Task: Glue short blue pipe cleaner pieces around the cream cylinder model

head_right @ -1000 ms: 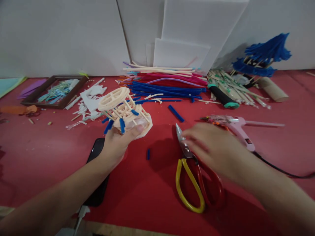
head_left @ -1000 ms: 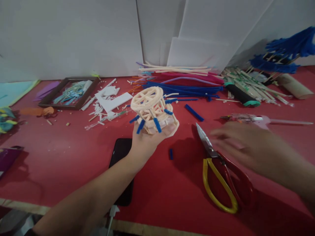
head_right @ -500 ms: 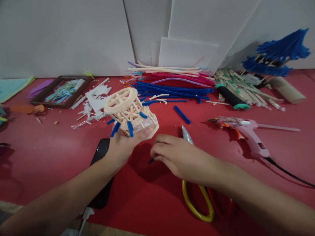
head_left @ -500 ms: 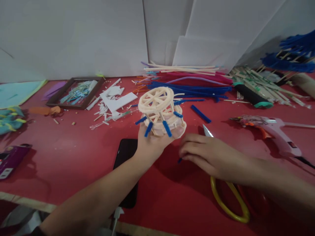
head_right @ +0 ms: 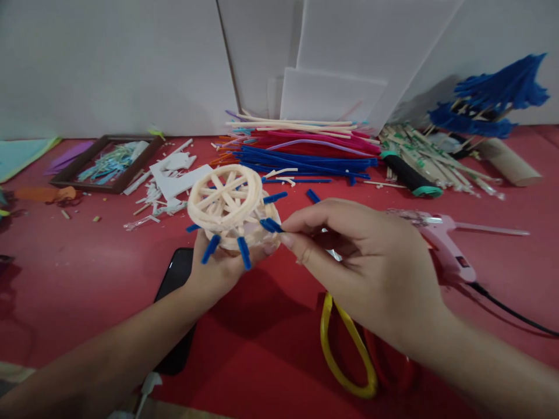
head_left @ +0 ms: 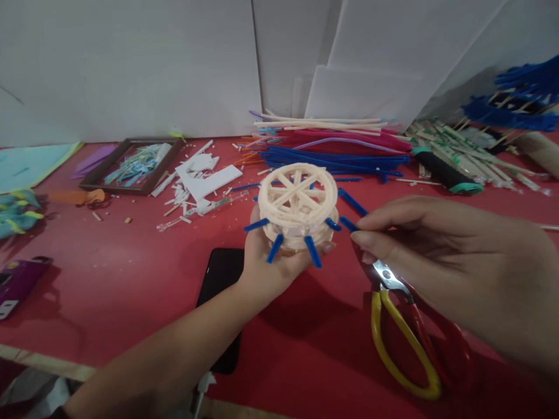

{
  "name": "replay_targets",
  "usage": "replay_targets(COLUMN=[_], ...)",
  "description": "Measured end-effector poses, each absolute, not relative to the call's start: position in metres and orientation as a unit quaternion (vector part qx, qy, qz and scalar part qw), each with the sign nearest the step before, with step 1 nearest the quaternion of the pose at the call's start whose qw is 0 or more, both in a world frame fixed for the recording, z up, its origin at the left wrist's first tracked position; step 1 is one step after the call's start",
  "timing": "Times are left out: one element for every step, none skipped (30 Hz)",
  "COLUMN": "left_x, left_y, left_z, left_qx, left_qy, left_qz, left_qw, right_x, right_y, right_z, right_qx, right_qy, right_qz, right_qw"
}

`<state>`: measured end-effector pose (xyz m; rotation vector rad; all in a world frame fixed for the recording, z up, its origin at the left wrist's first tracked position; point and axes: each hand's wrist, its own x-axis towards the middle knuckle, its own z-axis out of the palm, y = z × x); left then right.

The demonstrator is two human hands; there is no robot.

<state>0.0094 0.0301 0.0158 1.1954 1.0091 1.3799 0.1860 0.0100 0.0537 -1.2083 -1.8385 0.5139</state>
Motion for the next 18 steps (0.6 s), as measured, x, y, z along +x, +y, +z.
replay_targets(left_x=[0.0099,0.0103,0.0107,0.0111,0.0114,0.0117,0.012,0.0122,0.0123,0.0123,0.0123,0.0121,0.0118,0.0114,0.011,0.0106,0.0103,0.0101], left_y=[0.0298,0.0296,0.0295,0.0295,0.0296,0.0297,0.0299,0.03,0.0301,0.0301,0.03,0.0299,0.0297,0.0294,0.0292,0.0289,0.0287,0.0285], left_z=[0.0155,0.0153,0.0154,0.0156,0.0161,0.0167,0.0174,0.0182,0.0189,0.0195,0.0197,0.0195,0.0191,0.0184,0.0176,0.0168,0.0162,0.0157], left_qx=[0.495,0.496,0.498,0.499,0.501,0.502,0.503,0.503,0.502,0.5,0.498,0.498,0.5,0.504,0.509,0.513,0.516,0.516], left_qy=[0.416,0.414,0.412,0.409,0.403,0.399,0.398,0.4,0.403,0.405,0.407,0.407,0.407,0.409,0.412,0.416,0.419,0.42], left_qz=[0.568,0.565,0.565,0.569,0.575,0.579,0.579,0.574,0.566,0.559,0.552,0.549,0.549,0.55,0.552,0.554,0.556,0.556], left_qw=[0.509,0.512,0.513,0.51,0.506,0.503,0.503,0.508,0.516,0.524,0.531,0.534,0.532,0.525,0.516,0.506,0.5,0.499], right_x=[0.1859,0.186,0.1862,0.1863,0.1865,0.1865,0.1864,0.1862,0.1859,0.1854,0.1849,0.1844,0.184,0.1838,0.1836,0.1835,0.1835,0.1837], right_y=[0.0103,0.0108,0.0114,0.0121,0.0127,0.0132,0.0135,0.0135,0.0134,0.013,0.0126,0.0122,0.0119,0.0118,0.0119,0.0121,0.0123,0.0124], right_z=[0.0531,0.0529,0.0527,0.0527,0.0527,0.0527,0.0526,0.0525,0.0525,0.0525,0.0526,0.0529,0.0533,0.0537,0.0541,0.0544,0.0546,0.0546], right_qx=[-0.484,-0.484,-0.485,-0.486,-0.486,-0.486,-0.486,-0.488,-0.49,-0.492,-0.494,-0.495,-0.496,-0.496,-0.494,-0.493,-0.492,-0.492], right_qy=[-0.73,-0.724,-0.717,-0.713,-0.71,-0.708,-0.706,-0.703,-0.699,-0.694,-0.689,-0.686,-0.685,-0.687,-0.69,-0.693,-0.696,-0.699], right_qz=[0.223,0.239,0.253,0.264,0.272,0.277,0.281,0.286,0.289,0.293,0.296,0.297,0.296,0.294,0.292,0.289,0.285,0.281], right_qw=[0.428,0.429,0.431,0.432,0.432,0.431,0.431,0.431,0.434,0.437,0.44,0.442,0.443,0.443,0.442,0.44,0.437,0.435])
